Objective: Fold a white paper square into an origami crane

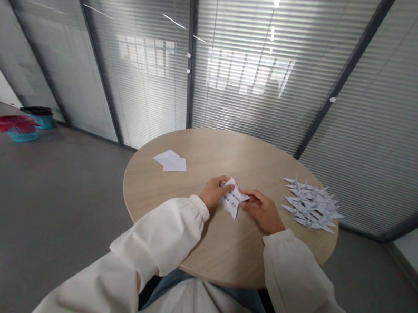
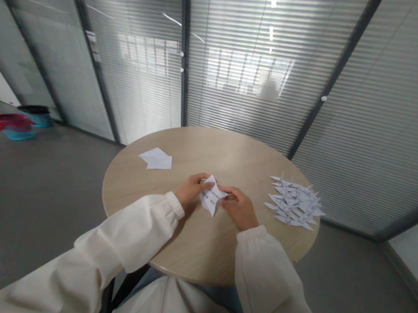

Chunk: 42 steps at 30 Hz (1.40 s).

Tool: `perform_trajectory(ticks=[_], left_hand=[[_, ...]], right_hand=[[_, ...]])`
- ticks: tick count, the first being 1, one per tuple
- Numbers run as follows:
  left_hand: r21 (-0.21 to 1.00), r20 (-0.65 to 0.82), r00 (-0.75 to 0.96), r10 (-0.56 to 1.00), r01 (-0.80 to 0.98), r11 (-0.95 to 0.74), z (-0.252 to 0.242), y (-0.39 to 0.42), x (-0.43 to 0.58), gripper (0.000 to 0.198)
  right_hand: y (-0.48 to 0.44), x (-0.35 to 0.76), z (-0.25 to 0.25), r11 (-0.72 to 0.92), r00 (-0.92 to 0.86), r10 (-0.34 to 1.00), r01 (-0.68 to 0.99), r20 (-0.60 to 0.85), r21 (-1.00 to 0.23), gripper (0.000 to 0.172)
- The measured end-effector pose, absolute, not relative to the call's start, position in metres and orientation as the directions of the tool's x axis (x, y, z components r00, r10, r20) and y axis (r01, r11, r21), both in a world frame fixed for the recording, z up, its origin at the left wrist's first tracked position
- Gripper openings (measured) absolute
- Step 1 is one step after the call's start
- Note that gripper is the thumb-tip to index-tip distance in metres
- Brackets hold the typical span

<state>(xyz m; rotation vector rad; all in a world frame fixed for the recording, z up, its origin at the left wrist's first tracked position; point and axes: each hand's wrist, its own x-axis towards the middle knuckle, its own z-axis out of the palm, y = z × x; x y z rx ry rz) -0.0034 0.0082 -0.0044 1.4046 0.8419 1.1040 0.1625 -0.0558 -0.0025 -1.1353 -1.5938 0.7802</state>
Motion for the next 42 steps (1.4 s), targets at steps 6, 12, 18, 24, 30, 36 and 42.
perform_trajectory(ticks=[6, 12, 18, 24, 30, 36, 42], left_hand=[[0.983, 0.140, 0.389, 0.910, -0.164, -0.081, -0.005, 0.007, -0.003, 0.034], [0.977, 0.098, 0.375, 0.922, -0.214, -0.017, 0.002, 0.003, -0.001, 0.050], [0.976, 0.142, 0.363, 0.921, -0.205, -0.070, 0.004, 0.001, -0.002, 0.051], [0.972, 0.235, 0.326, 0.916, -0.094, -0.216, 0.002, 0.004, -0.004, 0.036], [0.946, 0.301, 0.319, 0.899, 0.019, -0.324, 0.002, 0.003, -0.004, 0.039], [0.890, 0.343, 0.313, 0.886, 0.194, -0.413, 0.003, 0.001, -0.005, 0.039], [0.864, 0.355, 0.329, 0.875, 0.242, -0.441, 0.007, -0.003, -0.005, 0.046]], right_hand=[[-0.051, 0.167, -0.009, 0.335, -0.029, 0.940, 0.274, 0.341, -0.901, 0.029], [-0.050, 0.171, -0.008, 0.311, 0.106, 0.932, 0.258, 0.347, -0.915, 0.029], [-0.049, 0.172, -0.007, 0.318, 0.203, 0.907, 0.242, 0.368, -0.917, 0.035], [-0.049, 0.170, -0.007, 0.314, 0.162, 0.918, 0.257, 0.361, -0.914, 0.037], [-0.049, 0.169, -0.007, 0.318, 0.152, 0.923, 0.213, 0.353, -0.924, 0.037], [-0.051, 0.166, -0.005, 0.325, 0.118, 0.932, 0.155, 0.344, -0.933, 0.036], [-0.050, 0.167, -0.005, 0.322, 0.121, 0.931, 0.178, 0.345, -0.930, 0.036]])
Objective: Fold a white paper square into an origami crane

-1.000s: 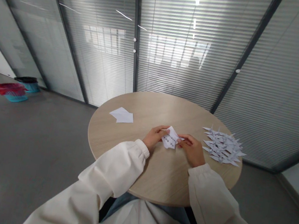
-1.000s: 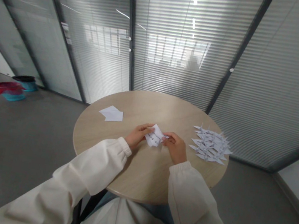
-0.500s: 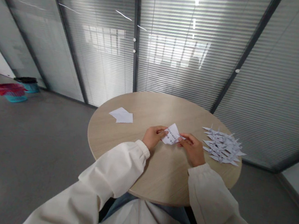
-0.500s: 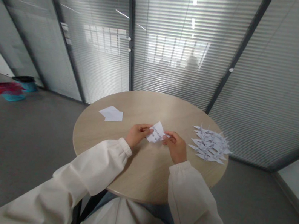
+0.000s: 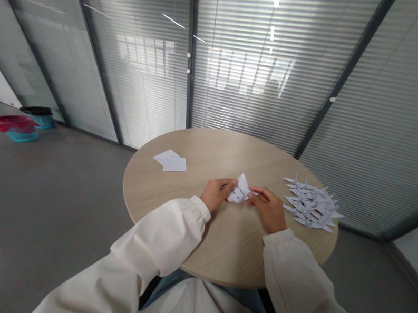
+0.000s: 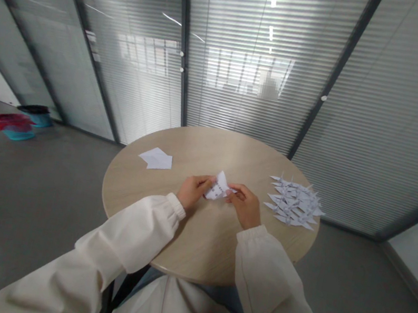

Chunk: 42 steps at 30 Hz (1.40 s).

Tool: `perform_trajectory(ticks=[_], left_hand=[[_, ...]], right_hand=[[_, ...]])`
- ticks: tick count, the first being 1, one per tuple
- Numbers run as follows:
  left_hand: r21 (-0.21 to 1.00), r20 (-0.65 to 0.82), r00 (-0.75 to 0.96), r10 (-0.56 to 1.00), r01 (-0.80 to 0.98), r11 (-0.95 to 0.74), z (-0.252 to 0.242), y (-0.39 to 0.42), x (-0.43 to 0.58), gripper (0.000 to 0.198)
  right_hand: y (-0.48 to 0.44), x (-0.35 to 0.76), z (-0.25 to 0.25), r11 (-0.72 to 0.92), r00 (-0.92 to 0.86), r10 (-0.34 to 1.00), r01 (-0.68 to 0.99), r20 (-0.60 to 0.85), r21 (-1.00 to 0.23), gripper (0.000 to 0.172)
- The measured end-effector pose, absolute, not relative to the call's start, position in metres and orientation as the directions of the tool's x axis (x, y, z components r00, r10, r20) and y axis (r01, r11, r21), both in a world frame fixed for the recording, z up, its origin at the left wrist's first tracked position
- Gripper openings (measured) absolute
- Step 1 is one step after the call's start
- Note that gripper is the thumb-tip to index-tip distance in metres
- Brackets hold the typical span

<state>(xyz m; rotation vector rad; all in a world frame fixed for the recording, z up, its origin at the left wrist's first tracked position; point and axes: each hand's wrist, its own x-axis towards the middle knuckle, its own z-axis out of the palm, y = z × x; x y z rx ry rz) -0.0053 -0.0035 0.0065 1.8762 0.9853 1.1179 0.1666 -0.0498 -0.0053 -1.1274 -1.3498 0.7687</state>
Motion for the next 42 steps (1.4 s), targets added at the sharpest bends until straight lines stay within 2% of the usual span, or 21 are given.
perform_trajectory(ticks=[3, 6, 9, 14, 22, 27, 30, 36, 42], left_hand=[[0.934, 0.272, 0.278, 0.921, 0.155, -0.322, 0.007, -0.003, -0.002, 0.055], [0.982, 0.175, 0.298, 0.938, 0.015, -0.188, 0.006, -0.001, 0.000, 0.053], [0.990, 0.141, 0.333, 0.932, -0.064, -0.127, 0.007, -0.003, 0.000, 0.050], [0.989, 0.140, 0.388, 0.911, -0.102, -0.108, 0.011, -0.006, -0.002, 0.047], [0.984, 0.155, 0.363, 0.919, -0.137, -0.111, 0.012, -0.006, -0.002, 0.047], [0.974, 0.187, 0.408, 0.894, -0.197, -0.114, 0.014, -0.009, -0.003, 0.043], [0.967, 0.218, 0.462, 0.860, -0.221, -0.126, 0.016, -0.011, -0.003, 0.044], [0.954, 0.250, 0.543, 0.802, -0.280, -0.108, 0.016, -0.013, -0.002, 0.062], [0.956, 0.259, 0.521, 0.814, -0.259, -0.138, 0.015, -0.011, -0.003, 0.055]], right_hand=[[-0.049, 0.168, -0.007, 0.318, 0.135, 0.927, 0.210, 0.349, -0.925, 0.035], [-0.049, 0.170, -0.008, 0.320, 0.141, 0.923, 0.229, 0.357, -0.919, 0.034], [-0.050, 0.170, -0.008, 0.337, 0.141, 0.917, 0.229, 0.374, -0.913, 0.032], [-0.051, 0.168, -0.005, 0.355, 0.138, 0.913, 0.200, 0.385, -0.913, 0.030], [-0.051, 0.166, -0.005, 0.354, 0.128, 0.916, 0.190, 0.381, -0.916, 0.034], [-0.049, 0.170, -0.006, 0.351, 0.194, 0.901, 0.197, 0.387, -0.915, 0.036], [-0.050, 0.171, -0.005, 0.346, 0.270, 0.888, 0.143, 0.372, -0.927, 0.035], [-0.048, 0.171, -0.007, 0.359, 0.331, 0.886, -0.050, 0.324, -0.932, 0.033], [-0.047, 0.171, -0.009, 0.382, 0.307, 0.889, -0.089, 0.339, -0.920, 0.029]])
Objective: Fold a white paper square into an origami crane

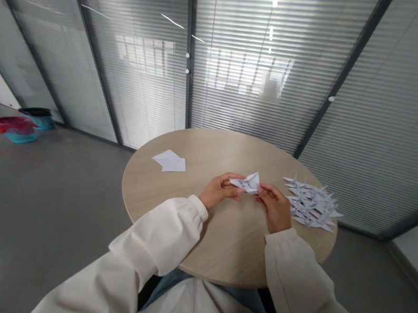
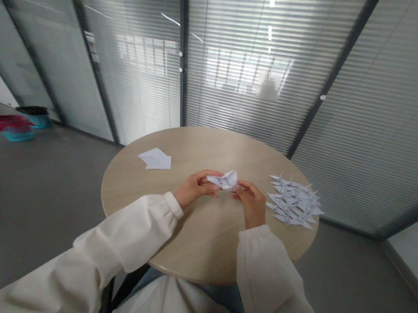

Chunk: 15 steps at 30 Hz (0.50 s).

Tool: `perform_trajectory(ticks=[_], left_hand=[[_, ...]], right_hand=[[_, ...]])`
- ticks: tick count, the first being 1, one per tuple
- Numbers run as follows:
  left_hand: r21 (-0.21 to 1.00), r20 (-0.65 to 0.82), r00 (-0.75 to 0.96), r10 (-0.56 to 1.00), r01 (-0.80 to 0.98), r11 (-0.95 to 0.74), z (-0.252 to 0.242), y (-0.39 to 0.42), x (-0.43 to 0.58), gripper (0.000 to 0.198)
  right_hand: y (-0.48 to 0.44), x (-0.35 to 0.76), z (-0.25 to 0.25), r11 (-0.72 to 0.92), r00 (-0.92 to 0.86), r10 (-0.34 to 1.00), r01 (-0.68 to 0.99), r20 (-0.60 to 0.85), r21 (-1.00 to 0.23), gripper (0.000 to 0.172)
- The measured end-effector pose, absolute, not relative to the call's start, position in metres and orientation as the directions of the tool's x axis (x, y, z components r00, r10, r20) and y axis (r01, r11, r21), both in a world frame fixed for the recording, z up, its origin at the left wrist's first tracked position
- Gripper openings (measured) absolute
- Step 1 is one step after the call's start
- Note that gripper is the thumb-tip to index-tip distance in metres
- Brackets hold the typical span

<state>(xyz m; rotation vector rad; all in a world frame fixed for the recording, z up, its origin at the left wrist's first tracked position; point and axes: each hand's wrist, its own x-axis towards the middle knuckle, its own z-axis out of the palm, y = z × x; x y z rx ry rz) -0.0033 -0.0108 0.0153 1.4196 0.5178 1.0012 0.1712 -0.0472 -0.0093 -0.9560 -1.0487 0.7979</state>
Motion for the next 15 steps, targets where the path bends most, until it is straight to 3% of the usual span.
perform_trajectory(ticks=[15], left_hand=[[0.970, 0.227, 0.490, 0.842, -0.186, -0.154, 0.0152, -0.0087, -0.0052, 0.045]], right_hand=[[-0.0513, 0.1703, -0.0033, 0.357, 0.308, 0.881, 0.062, 0.358, -0.932, 0.027]])
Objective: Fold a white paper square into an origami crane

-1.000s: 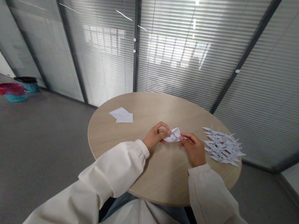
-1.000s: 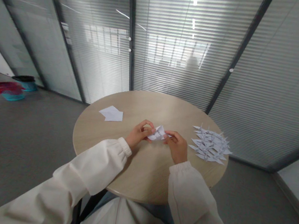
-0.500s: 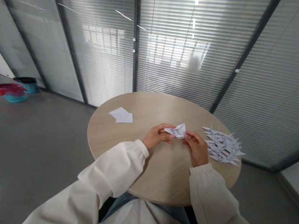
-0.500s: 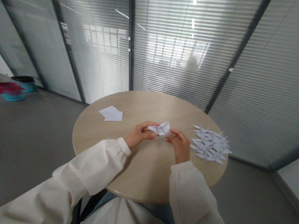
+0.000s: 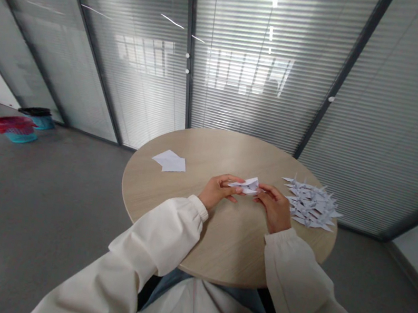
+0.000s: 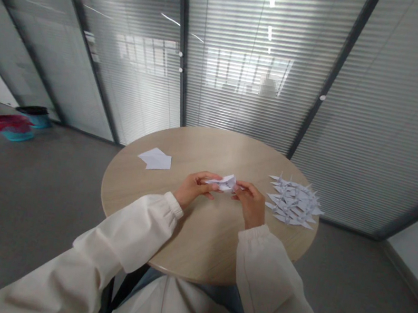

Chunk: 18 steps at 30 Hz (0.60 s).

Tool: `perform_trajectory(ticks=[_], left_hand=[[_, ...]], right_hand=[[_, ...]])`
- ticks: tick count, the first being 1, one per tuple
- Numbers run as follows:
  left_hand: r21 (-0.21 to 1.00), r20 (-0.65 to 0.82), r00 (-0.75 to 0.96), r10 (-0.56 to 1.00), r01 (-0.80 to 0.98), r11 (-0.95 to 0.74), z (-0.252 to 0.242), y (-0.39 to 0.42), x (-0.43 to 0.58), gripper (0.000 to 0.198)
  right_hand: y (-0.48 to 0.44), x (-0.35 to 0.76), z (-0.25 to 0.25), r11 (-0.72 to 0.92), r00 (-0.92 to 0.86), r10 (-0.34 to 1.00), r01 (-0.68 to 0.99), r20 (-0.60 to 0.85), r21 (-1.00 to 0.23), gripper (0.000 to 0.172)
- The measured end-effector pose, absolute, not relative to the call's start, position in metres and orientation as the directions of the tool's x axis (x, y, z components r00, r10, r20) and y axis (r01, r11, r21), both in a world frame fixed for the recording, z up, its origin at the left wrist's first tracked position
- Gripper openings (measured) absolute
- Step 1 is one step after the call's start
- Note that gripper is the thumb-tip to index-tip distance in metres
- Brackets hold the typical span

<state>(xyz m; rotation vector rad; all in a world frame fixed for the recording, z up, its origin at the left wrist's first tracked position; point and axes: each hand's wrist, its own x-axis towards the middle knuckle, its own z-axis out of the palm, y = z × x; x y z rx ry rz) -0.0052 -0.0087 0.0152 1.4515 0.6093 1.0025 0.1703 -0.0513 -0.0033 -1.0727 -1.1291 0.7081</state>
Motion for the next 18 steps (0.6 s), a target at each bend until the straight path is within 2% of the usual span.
perform_trajectory(ticks=[6, 13, 18], left_hand=[[0.962, 0.268, 0.481, 0.835, -0.185, -0.202, 0.0123, -0.0069, -0.0037, 0.047], [0.958, 0.260, 0.510, 0.820, -0.239, -0.155, 0.0171, -0.0115, -0.0049, 0.050], [0.956, 0.249, 0.482, 0.840, -0.263, -0.132, 0.0161, -0.0101, -0.0050, 0.047]], right_hand=[[-0.0514, 0.1709, -0.0035, 0.354, 0.307, 0.878, 0.102, 0.368, -0.930, 0.030], [-0.0466, 0.1720, -0.0087, 0.373, 0.356, 0.877, -0.077, 0.324, -0.925, 0.032], [-0.0463, 0.1712, -0.0078, 0.368, 0.365, 0.879, -0.114, 0.305, -0.923, 0.030]])
